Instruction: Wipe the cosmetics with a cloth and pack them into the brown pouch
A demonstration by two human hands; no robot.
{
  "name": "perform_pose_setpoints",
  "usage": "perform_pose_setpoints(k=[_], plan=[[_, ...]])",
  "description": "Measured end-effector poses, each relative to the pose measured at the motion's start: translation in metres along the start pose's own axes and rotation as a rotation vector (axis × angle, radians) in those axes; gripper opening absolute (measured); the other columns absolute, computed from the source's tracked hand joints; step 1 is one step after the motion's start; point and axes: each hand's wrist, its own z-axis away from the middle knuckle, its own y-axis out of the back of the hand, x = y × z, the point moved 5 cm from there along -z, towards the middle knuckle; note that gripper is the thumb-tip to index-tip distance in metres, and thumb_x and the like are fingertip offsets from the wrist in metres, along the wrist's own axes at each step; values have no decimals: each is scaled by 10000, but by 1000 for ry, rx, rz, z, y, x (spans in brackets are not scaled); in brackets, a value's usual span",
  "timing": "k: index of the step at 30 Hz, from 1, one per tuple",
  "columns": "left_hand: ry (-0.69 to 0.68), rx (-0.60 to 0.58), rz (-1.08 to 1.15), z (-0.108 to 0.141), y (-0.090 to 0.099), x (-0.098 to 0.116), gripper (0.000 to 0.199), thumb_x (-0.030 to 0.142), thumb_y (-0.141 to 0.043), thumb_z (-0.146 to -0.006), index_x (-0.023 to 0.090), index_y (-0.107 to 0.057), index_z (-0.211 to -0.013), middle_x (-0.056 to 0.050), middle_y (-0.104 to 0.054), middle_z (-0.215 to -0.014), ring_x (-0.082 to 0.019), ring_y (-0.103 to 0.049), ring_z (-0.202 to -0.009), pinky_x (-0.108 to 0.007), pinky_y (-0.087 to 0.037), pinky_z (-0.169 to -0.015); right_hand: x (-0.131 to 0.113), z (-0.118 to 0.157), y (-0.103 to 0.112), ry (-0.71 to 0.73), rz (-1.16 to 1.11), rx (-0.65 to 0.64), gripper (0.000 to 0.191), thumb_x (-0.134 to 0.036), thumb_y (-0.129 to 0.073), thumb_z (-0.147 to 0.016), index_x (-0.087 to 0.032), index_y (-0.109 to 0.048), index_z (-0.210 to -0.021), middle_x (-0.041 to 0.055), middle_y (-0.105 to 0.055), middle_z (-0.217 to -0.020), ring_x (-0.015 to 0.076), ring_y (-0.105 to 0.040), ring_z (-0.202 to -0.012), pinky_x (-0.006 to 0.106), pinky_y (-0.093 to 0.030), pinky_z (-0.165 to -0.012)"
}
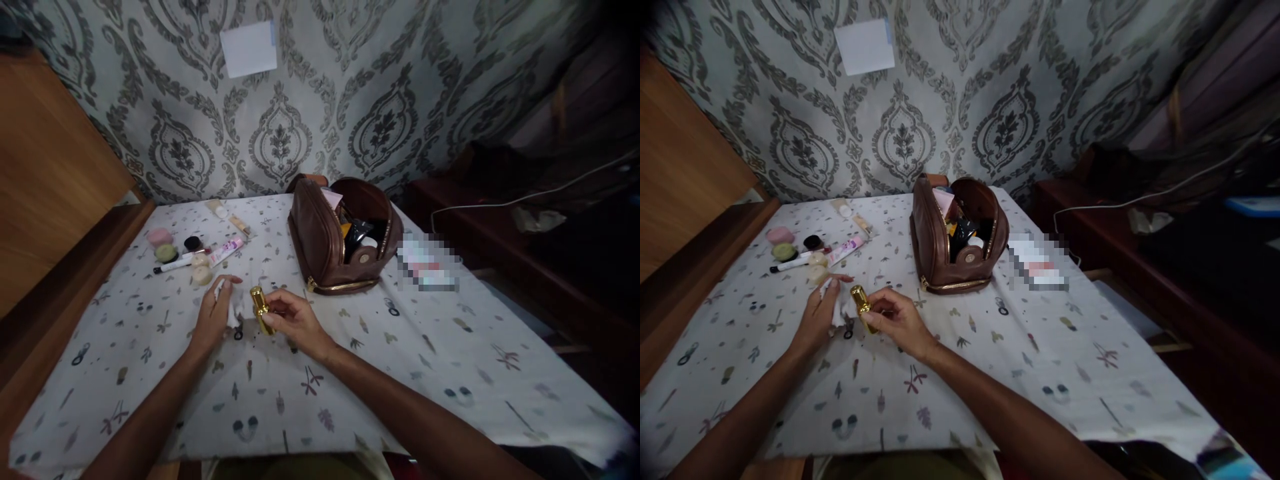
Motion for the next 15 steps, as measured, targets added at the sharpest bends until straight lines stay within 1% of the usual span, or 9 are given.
perform_pose_setpoints(k=[2, 4, 6, 8, 9, 11, 13, 15], plan=[[47, 2, 19, 3, -2, 1, 488, 650, -390, -929, 233, -645, -929, 40, -502, -601, -164, -476, -574, -270, -397, -584, 1, 2, -5, -18, -2, -26, 435, -550, -757, -741, -180, -616, -922, -11, -611, -781, 105, -545, -684, 241, -439, -654], [90, -25, 56, 8, -9, 0, 563, 689, -318, -932, 232, -643, -978, 42, -496, -576, -160, -468, -548, -268, -397, -561, 3, 2, -9, -30, -2, -56, 418, -540, -739, -765, -173, -626, -931, -24, -576, -761, 96, -512, -673, 230, -411, -647], [92, -98, 173, 14, -20, -3, 634, 723, -276, -920, 221, -628, -1082, 11, -593, -679, -166, -543, -609, -279, -450, -599, 5, 2, -12, -34, 10, -112, 403, -536, -707, -800, -159, -640, -924, -27, -550, -757, 93, -489, -679, 227, -388, -648], [70, -194, 352, 18, -31, -6, 668, 740, -297, -905, 211, -586, -1192, -45, -678, -907, -186, -630, -755, -308, -514, -708, 5, 3, -14, -33, 24, -155, 409, -545, -678, -823, -144, -647, -899, -24, -536, -761, 92, -477, -689, 228, -376, -656], [63, -242, 432, 20, -35, -8, 665, 735, -332, -900, 212, -559, -1242, -69, -682, -1026, -199, -653, -843, -327, -529, -777, 4, 3, -14, -33, 28, -164, 419, -553, -669, -828, -139, -649, -895, -22, -535, -768, 93, -478, -696, 229, -376, -664], [71, -327, 538, 22, -38, -10, 633, 673, -483, -884, 234, -488, -1339, -91, -650, -1207, -218, -659, -977, -354, -525, -880, 2, 4, -13, -35, 35, -161, 437, -569, -655, -833, -136, -651, -894, -16, -542, -787, 96, -487, -710, 233, -383, -678], [101, -402, 581, 22, -37, -10, 679, 540, -651, -839, 263, -416, -1412, -95, -616, -1300, -238, -643, -1074, -367, -512, -929, 0, 4, -11, -39, 51, -149, 444, -582, -641, -839, -141, -651, -884, -15, -543, -785, 99, -491, -709, 234, -391, -675], [151, -449, 625, 20, -34, -8, 755, 417, -737, -780, 263, -395, -1435, -107, -621, -1313, -261, -635, -1115, -373, -519, -919, -3, 4, -9, -35, 55, -129, 443, -592, -636, -837, -150, -647, -873, -13, -551, -781, 103, -500, -708, 234, -402, -667]])
